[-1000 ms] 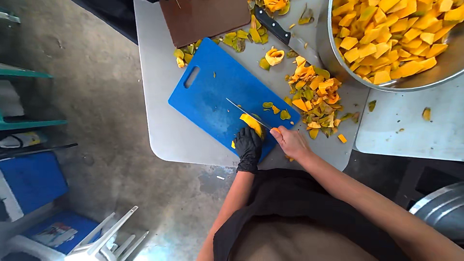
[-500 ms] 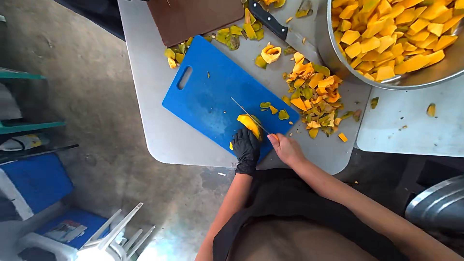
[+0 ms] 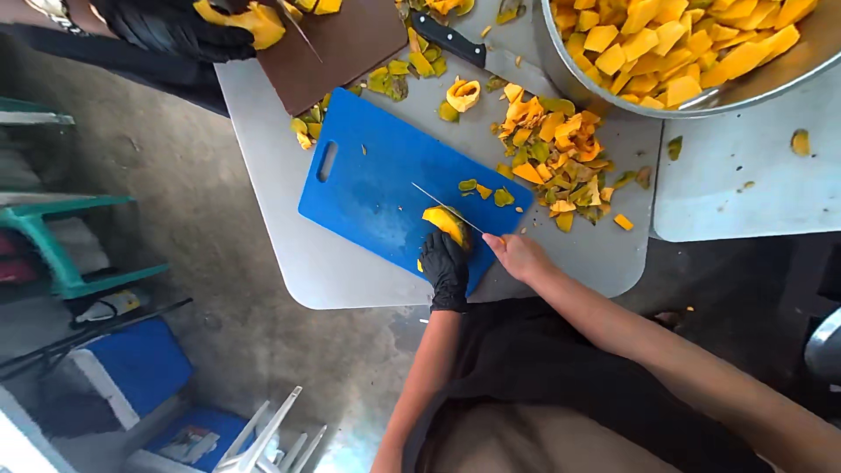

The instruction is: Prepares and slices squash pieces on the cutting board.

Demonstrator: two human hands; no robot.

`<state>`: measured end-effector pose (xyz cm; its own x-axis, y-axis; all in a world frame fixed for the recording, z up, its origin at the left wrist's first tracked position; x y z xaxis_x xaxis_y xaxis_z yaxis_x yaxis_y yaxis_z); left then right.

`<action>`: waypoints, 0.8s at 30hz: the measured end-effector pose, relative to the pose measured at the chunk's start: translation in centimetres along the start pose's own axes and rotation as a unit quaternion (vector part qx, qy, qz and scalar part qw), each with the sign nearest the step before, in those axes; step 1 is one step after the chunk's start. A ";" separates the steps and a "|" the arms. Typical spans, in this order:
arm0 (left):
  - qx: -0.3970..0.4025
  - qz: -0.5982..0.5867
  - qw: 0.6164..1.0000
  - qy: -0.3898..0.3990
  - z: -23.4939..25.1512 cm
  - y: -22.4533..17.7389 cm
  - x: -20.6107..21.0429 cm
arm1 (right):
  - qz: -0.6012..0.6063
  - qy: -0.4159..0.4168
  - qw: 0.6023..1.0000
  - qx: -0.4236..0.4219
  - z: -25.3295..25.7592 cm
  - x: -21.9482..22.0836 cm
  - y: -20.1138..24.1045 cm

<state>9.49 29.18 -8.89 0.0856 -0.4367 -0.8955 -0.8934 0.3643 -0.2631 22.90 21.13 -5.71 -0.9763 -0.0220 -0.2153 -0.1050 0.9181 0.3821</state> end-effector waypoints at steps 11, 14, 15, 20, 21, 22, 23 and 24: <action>0.009 0.047 0.998 0.033 -0.4 -1.0 0.3 | 0.013 -0.016 1.000 0.017 1.3 0.4 0.8; -0.005 0.028 0.999 0.026 -0.5 -1.0 0.1 | -0.017 -0.035 0.999 0.007 1.9 0.6 1.6; -0.009 0.018 1.000 0.016 -0.4 -1.0 0.0 | -0.020 -0.041 0.999 0.002 1.5 0.5 1.4; -0.022 0.006 1.000 0.018 -0.5 -1.0 0.0 | -0.005 -0.033 0.999 0.013 -0.9 -0.3 -3.9; -0.023 0.007 1.000 0.018 -0.4 -1.1 0.0 | -0.003 -0.030 0.999 0.014 -1.1 -0.4 -4.2; -0.023 0.009 1.000 0.017 -0.4 -1.0 0.0 | -0.006 -0.029 0.999 0.016 -1.2 -0.4 -4.2; -0.027 0.009 0.999 0.020 -0.4 -1.0 -0.1 | -0.012 -0.031 0.999 0.016 -1.3 -0.3 -4.0; -0.030 0.008 0.999 0.018 -0.4 -1.0 -0.1 | -0.019 -0.035 0.999 0.015 -1.2 -0.1 -3.8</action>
<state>10.22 28.48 -8.37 0.0560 -0.4609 -0.8857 -0.9197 0.3214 -0.2254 23.18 17.14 -6.11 -0.9558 -0.0312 -0.2923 -0.1357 0.9289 0.3446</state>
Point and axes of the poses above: each hand's wrist, its own z-axis towards the middle knuckle, its own x-axis out of the palm, y = z × x, the point moved 3 cm from there along z, towards the middle knuckle, and after that the axes turned 9 degrees about z, right-handed, at the moved point
